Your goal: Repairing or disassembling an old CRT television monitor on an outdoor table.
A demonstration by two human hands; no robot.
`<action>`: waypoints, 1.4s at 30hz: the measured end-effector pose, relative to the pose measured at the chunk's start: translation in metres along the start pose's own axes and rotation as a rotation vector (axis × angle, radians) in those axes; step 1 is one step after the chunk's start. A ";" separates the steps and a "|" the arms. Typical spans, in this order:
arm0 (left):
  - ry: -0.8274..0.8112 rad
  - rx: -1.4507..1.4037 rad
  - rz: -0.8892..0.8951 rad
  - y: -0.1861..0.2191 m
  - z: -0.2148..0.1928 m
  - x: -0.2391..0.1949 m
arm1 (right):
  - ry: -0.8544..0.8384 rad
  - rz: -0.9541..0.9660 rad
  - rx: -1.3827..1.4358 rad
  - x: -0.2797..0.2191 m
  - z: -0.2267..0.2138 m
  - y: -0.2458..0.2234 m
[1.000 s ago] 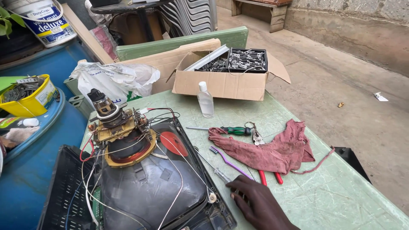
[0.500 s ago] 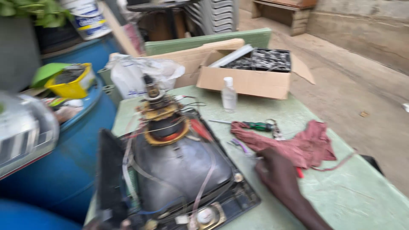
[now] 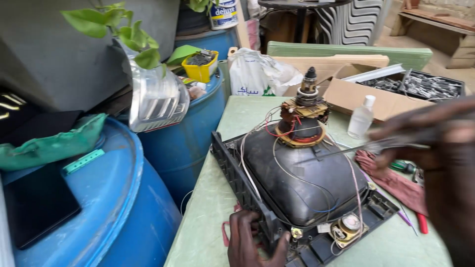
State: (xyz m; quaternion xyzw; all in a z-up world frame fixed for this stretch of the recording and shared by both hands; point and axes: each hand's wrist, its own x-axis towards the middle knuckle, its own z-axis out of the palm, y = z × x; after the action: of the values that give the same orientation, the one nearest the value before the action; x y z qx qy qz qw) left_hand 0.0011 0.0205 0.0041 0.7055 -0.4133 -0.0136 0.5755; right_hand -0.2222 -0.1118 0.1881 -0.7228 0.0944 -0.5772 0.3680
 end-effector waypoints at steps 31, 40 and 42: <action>0.091 -0.430 0.263 -0.062 0.027 0.187 | -0.592 0.316 -0.014 0.022 0.136 0.050; 0.107 -0.379 0.262 -0.061 0.028 0.187 | -0.715 0.143 -0.056 0.033 0.144 0.045; 0.111 -0.380 0.265 -0.057 0.029 0.188 | -0.740 0.115 -0.073 0.039 0.147 0.042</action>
State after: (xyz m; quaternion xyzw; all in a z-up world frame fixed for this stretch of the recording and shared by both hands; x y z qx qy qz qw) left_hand 0.1432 -0.1153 0.0332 0.5236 -0.4601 0.0235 0.7167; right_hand -0.0646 -0.1019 0.1820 -0.8887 0.0158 -0.2516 0.3831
